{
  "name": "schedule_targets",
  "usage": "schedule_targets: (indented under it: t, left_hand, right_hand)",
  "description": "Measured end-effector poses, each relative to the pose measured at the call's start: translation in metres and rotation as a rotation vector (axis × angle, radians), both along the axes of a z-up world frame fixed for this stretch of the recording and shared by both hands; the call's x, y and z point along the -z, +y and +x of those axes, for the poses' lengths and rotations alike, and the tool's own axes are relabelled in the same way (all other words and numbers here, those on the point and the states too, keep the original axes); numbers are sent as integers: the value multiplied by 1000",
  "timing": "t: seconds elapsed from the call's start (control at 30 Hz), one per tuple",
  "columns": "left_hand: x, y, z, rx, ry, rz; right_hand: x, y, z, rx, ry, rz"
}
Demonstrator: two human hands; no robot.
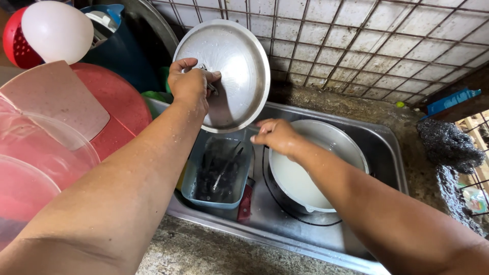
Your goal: The person is washing rice in a pot and then setting it on a wood-burning stove to cook.
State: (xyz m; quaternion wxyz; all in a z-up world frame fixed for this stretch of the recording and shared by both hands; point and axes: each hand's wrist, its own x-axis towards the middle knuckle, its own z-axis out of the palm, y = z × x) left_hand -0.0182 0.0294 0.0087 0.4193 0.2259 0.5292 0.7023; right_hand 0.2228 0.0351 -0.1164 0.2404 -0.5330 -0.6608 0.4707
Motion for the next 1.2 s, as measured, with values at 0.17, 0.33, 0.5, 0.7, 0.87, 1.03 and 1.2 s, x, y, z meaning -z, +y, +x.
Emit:
schedule_targets:
  t: [0.17, 0.33, 0.5, 0.7, 0.87, 1.03, 1.2]
  left_hand:
    - [-3, -1, 1, -1, -30, -7]
    - [-2, 1, 3, -18, -48, -14]
    - [-5, 12, 7, -59, -178, 10]
    - [-39, -10, 19, -5, -149, 69]
    - [-26, -27, 27, 50, -60, 142]
    - [-19, -57, 44, 64, -9, 88]
    - [4, -68, 47, 68, 47, 50]
  right_hand:
    - [-30, -23, -12, -56, 45, 79]
    - [-50, -35, -26, 219, 376, -204]
    - [40, -21, -17, -181, 181, 213]
    - [38, -64, 17, 68, 36, 516]
    - [4, -81, 74, 168, -565, 235]
    - [48, -64, 111, 84, -916, -148]
    - [60, -65, 99, -90, -987, -225]
